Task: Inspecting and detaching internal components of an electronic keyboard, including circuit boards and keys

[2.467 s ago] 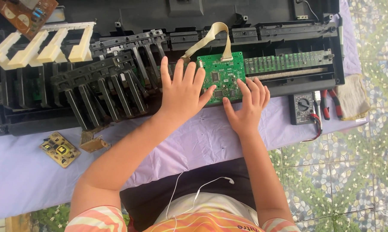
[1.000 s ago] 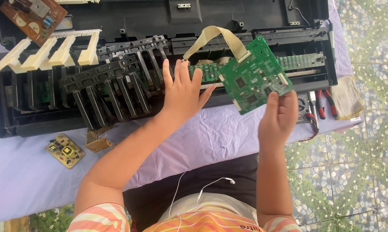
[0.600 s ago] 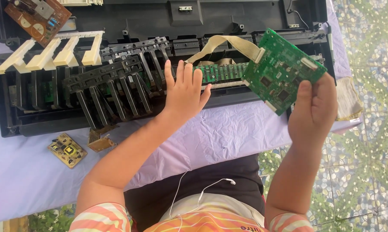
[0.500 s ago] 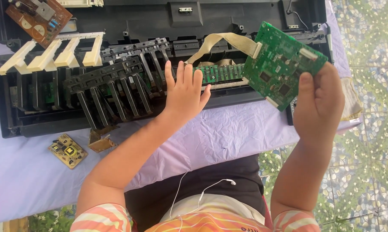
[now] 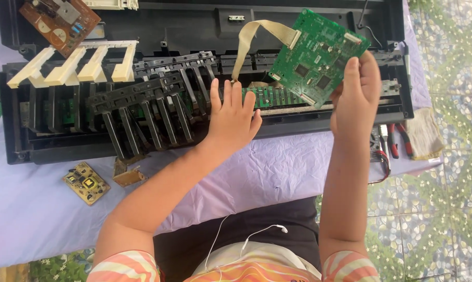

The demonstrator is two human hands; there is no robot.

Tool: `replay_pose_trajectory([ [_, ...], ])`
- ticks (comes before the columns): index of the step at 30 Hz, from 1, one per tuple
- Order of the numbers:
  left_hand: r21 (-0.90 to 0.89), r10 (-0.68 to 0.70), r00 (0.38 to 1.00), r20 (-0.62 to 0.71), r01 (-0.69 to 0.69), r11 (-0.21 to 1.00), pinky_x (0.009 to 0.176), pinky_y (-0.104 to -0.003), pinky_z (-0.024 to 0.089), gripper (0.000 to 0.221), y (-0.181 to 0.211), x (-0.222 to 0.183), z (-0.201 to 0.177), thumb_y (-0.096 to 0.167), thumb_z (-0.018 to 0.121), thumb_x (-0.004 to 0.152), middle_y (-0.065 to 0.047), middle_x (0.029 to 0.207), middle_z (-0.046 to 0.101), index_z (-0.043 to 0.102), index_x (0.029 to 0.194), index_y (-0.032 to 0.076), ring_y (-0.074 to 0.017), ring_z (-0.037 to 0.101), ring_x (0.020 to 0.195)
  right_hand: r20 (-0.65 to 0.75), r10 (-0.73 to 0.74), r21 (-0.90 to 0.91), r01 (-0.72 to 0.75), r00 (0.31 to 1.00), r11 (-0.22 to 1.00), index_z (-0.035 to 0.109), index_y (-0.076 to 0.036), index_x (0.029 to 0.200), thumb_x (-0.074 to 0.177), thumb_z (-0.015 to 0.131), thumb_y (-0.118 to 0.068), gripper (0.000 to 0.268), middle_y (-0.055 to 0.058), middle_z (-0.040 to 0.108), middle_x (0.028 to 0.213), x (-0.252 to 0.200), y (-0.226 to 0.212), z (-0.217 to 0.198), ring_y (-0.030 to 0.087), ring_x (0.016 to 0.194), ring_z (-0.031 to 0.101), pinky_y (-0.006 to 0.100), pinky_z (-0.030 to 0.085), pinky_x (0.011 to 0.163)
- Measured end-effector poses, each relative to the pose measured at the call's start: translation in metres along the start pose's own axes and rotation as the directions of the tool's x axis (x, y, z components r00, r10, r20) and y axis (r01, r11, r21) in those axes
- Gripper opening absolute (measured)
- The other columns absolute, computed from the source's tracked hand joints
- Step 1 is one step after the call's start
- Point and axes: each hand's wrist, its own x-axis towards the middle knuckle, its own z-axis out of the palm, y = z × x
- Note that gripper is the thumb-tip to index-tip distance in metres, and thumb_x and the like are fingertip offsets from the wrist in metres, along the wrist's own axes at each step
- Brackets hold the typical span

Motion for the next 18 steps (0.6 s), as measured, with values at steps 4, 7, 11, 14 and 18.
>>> replay_pose_trajectory([
  [4, -0.163, 0.014, 0.996, -0.087, -0.029, 0.986, 0.115, -0.072, 0.02, 0.031, 0.0, -0.003, 0.021, 0.032, 0.057, 0.091, -0.026, 0.117, 0.057, 0.056, 0.107, 0.006, -0.0466, 0.061, 0.118, 0.131, -0.103, 0.289, 0.061, 0.986, 0.955, 0.045, -0.011, 0.145, 0.115, 0.032, -0.022, 0.035, 0.011, 0.065, 0.12, 0.008, 0.067, 0.006, 0.032, 0.102, 0.077, 0.045, 0.072, 0.085],
  [7, -0.206, 0.012, 0.997, -0.07, -0.026, 0.978, 0.115, -0.072, 0.018, 0.029, 0.0, -0.003, 0.021, 0.029, 0.059, 0.089, -0.026, 0.116, 0.057, 0.056, 0.107, 0.006, -0.047, 0.061, 0.119, 0.162, -0.016, 0.324, -0.038, 0.987, 0.945, 0.035, -0.01, 0.15, 0.115, 0.033, -0.021, 0.037, 0.007, 0.058, 0.129, -0.002, 0.089, 0.012, 0.034, 0.113, 0.074, 0.046, 0.071, 0.089],
  [11, -0.206, 0.022, 0.998, -0.06, -0.034, 0.978, 0.115, -0.072, 0.018, 0.028, -0.001, -0.003, 0.02, 0.028, 0.059, 0.088, -0.025, 0.116, 0.057, 0.055, 0.105, 0.006, -0.0458, 0.06, 0.119, 0.206, -0.026, 0.356, -0.051, 0.978, 0.933, 0.022, -0.01, 0.16, 0.113, 0.043, -0.01, 0.051, 0.012, 0.052, 0.146, -0.004, 0.131, 0.01, 0.037, 0.12, 0.07, 0.047, 0.068, 0.094],
  [14, -0.208, 0.026, 0.998, -0.06, -0.038, 0.977, 0.114, -0.072, 0.017, 0.027, 0.0, -0.002, 0.018, 0.027, 0.06, 0.088, -0.023, 0.115, 0.057, 0.055, 0.105, 0.007, -0.045, 0.06, 0.119, 0.245, -0.014, 0.353, -0.076, 0.969, 0.933, 0.008, -0.014, 0.166, 0.11, 0.049, -0.002, 0.071, 0.016, 0.05, 0.152, -0.018, 0.116, 0.014, 0.04, 0.121, 0.069, 0.048, 0.068, 0.096],
  [18, -0.214, 0.02, 0.998, -0.052, -0.031, 0.976, 0.114, -0.072, 0.017, 0.027, -0.001, -0.001, 0.017, 0.028, 0.059, 0.088, -0.023, 0.115, 0.057, 0.055, 0.105, 0.007, -0.0454, 0.059, 0.12, 0.336, 0.007, 0.333, -0.126, 0.942, 0.934, -0.006, -0.016, 0.166, 0.109, 0.041, 0.001, 0.075, 0.023, 0.061, 0.135, -0.033, 0.1, 0.02, 0.042, 0.1, 0.076, 0.045, 0.072, 0.078],
])
